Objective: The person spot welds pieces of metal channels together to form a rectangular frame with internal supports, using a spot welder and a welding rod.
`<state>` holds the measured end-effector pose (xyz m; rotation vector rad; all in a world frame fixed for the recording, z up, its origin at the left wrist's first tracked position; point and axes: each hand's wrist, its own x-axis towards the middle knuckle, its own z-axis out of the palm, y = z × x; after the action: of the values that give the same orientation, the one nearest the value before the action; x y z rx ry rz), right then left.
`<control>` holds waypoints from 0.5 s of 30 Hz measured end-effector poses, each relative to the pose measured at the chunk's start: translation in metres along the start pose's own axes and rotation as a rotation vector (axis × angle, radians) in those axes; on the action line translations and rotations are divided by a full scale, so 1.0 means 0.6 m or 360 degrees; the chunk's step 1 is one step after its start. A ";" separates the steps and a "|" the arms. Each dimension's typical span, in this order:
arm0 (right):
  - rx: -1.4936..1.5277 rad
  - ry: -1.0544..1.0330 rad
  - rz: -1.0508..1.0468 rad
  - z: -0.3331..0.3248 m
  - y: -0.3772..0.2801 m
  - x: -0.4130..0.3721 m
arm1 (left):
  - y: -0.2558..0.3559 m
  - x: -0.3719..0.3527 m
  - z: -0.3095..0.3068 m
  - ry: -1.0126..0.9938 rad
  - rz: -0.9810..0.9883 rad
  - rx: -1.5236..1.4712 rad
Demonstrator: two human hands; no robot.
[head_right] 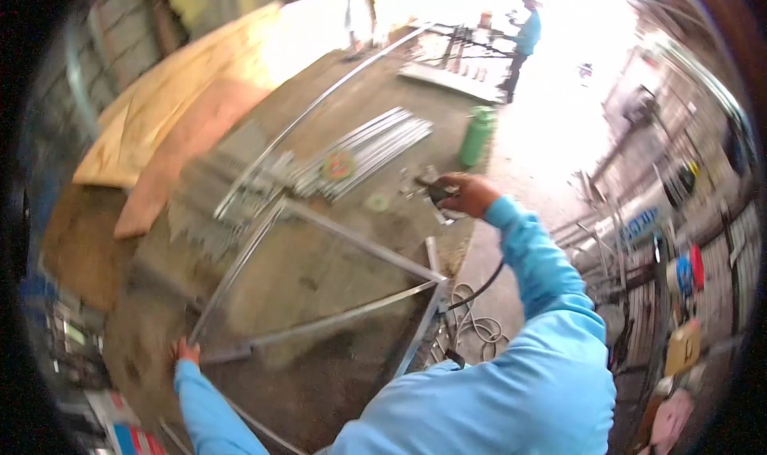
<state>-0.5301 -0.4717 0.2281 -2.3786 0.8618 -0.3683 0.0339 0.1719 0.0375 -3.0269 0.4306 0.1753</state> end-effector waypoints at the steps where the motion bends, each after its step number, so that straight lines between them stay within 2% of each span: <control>1: -0.0301 -0.0174 0.0208 -0.003 0.003 -0.005 | 0.005 0.007 0.028 0.0213 0.0104 -0.0050; 2: -0.0541 -0.0222 0.0313 0.009 0.006 -0.007 | 0.024 0.027 0.037 0.0421 0.0183 -0.0102; 4: -0.0529 -0.0226 0.0253 0.053 0.060 0.000 | 0.171 -0.047 -0.073 0.0507 0.0205 -0.0412; 5: -0.0523 -0.0228 0.0223 0.076 0.086 0.002 | 0.205 -0.042 -0.049 0.0743 0.0481 -0.0533; 6: -0.0588 -0.0221 0.0208 0.095 0.087 0.009 | 0.271 -0.079 -0.082 0.0619 0.0616 -0.0742; 7: -0.0653 -0.0213 0.0192 0.114 0.088 0.015 | 0.341 -0.133 -0.105 0.0635 0.0727 -0.1025; 9: -0.1043 -0.0117 0.0209 0.154 0.080 0.034 | 0.450 -0.251 -0.166 0.0365 0.1090 -0.1478; 10: -0.1034 -0.0168 0.0139 0.180 0.089 0.045 | 0.498 -0.325 -0.226 0.0423 0.1361 -0.1429; 12: -0.1145 0.0106 -0.0045 0.243 0.140 0.069 | 0.555 -0.426 -0.322 0.0404 0.1970 -0.1580; 13: -0.1068 -0.0086 -0.0003 0.247 0.153 0.081 | 0.568 -0.476 -0.383 0.0282 0.2164 -0.1670; 14: -0.0788 0.0030 -0.0304 0.286 0.230 0.100 | 0.568 -0.503 -0.416 0.0333 0.2426 -0.1895; 15: -0.0717 -0.0277 0.0050 0.297 0.239 0.113 | 0.557 -0.522 -0.450 0.0222 0.2687 -0.2204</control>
<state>-0.4728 -0.5301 0.0039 -2.7492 0.9784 0.0569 -0.3314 -0.0880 0.3232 -2.0694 3.8492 0.4137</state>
